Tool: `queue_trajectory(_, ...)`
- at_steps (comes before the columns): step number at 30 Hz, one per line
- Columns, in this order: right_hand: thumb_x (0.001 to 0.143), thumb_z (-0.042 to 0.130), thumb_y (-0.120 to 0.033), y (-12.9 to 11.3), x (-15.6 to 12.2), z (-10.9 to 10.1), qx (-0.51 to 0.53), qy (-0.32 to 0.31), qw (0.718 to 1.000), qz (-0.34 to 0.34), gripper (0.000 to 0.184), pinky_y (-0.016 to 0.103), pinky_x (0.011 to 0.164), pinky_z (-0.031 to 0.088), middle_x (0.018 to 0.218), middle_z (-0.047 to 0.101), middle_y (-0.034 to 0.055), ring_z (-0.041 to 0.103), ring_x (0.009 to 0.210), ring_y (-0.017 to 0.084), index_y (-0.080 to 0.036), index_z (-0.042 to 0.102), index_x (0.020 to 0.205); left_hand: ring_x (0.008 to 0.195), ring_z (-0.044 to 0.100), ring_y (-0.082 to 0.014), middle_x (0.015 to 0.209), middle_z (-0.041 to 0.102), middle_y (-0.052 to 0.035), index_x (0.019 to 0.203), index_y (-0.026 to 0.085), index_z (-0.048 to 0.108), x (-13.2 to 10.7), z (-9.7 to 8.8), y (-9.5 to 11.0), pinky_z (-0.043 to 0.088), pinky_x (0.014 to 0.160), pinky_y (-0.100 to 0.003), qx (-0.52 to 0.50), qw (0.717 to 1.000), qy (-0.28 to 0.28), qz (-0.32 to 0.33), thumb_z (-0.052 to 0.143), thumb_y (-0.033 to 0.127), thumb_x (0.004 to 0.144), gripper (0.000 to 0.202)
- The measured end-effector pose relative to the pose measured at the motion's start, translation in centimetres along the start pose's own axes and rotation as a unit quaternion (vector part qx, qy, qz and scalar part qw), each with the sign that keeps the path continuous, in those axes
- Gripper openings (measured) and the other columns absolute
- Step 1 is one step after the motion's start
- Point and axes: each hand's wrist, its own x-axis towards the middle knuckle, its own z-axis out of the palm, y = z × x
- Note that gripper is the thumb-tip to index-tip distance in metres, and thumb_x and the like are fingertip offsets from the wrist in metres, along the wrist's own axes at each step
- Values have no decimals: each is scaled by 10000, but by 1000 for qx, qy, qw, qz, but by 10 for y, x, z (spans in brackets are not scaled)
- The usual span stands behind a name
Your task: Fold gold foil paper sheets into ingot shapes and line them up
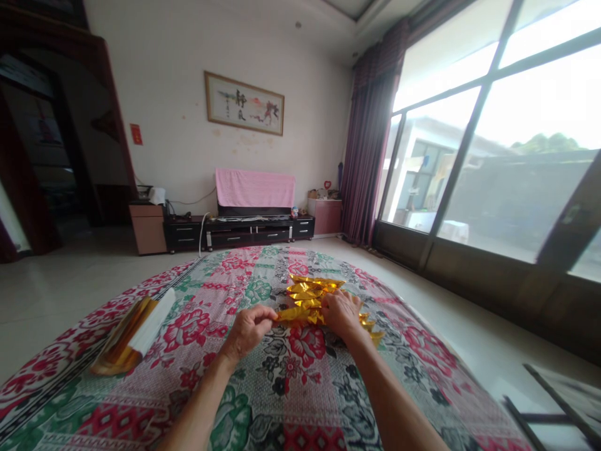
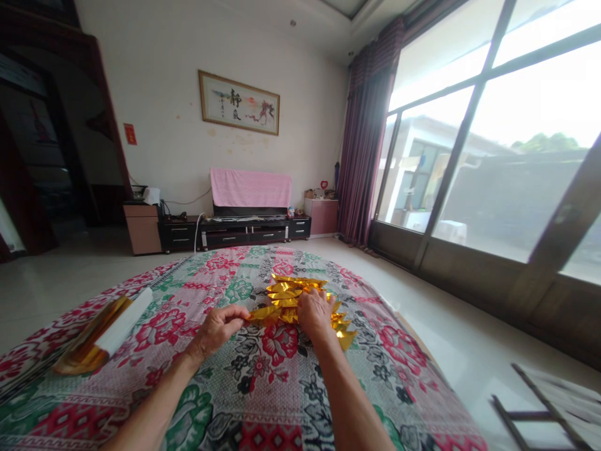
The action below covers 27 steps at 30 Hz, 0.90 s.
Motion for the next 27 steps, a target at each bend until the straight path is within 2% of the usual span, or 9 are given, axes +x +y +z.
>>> queue_trajectory(6,785,459,-252,-2,3,-6,-3,-12,1000,-3,213,373,775,249,921,603,58,485,902,222,-233,670,799,738,625,-150,769,699,-17,703,187,695,-1,8,7,489,733,-245,85,994,-48,50,516,141,662,189)
queue_trajectory(13,770,485,-262,-5,7,-9,0,-19,1000,0,211,383,790,271,942,605,70,496,913,230,-236,691,807,740,625,-131,782,691,-17,739,198,711,-1,31,15,478,721,-220,112,985,-74,107,479,87,678,264)
queue_trajectory(27,716,510,-248,-2,18,-3,13,-20,1000,-7,205,415,816,301,920,612,68,503,920,250,-265,710,759,755,631,-140,802,697,-19,805,212,724,6,53,17,479,725,-228,136,985,-50,93,506,109,699,263)
